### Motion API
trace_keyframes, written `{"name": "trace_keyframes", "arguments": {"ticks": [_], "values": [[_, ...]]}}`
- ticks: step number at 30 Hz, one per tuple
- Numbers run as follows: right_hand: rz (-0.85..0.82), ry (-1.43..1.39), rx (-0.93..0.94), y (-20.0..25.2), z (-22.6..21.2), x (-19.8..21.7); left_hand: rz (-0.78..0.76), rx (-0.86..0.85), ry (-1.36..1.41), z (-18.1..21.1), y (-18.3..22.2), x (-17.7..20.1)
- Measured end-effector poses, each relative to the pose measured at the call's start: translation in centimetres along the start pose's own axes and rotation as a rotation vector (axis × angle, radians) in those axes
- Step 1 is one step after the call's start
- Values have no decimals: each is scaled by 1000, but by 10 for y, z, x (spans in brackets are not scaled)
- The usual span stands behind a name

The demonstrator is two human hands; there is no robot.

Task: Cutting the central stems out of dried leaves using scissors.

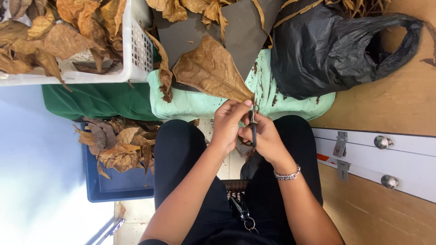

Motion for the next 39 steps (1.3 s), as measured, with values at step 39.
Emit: {"name": "trace_keyframes", "arguments": {"ticks": [39], "values": [[-16, 43, 51, -1, -46, 29, -84, -68, -67, 27, 21, -47]]}}
Point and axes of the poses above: each hand's wrist, its own y-axis away from the middle knuckle, its own x-axis out of the back of the hand, z = x × y, the point moved 2 cm from there along -y, towards the middle knuckle, and after that the axes turned 7 degrees about -y, right-handed, at the moved point
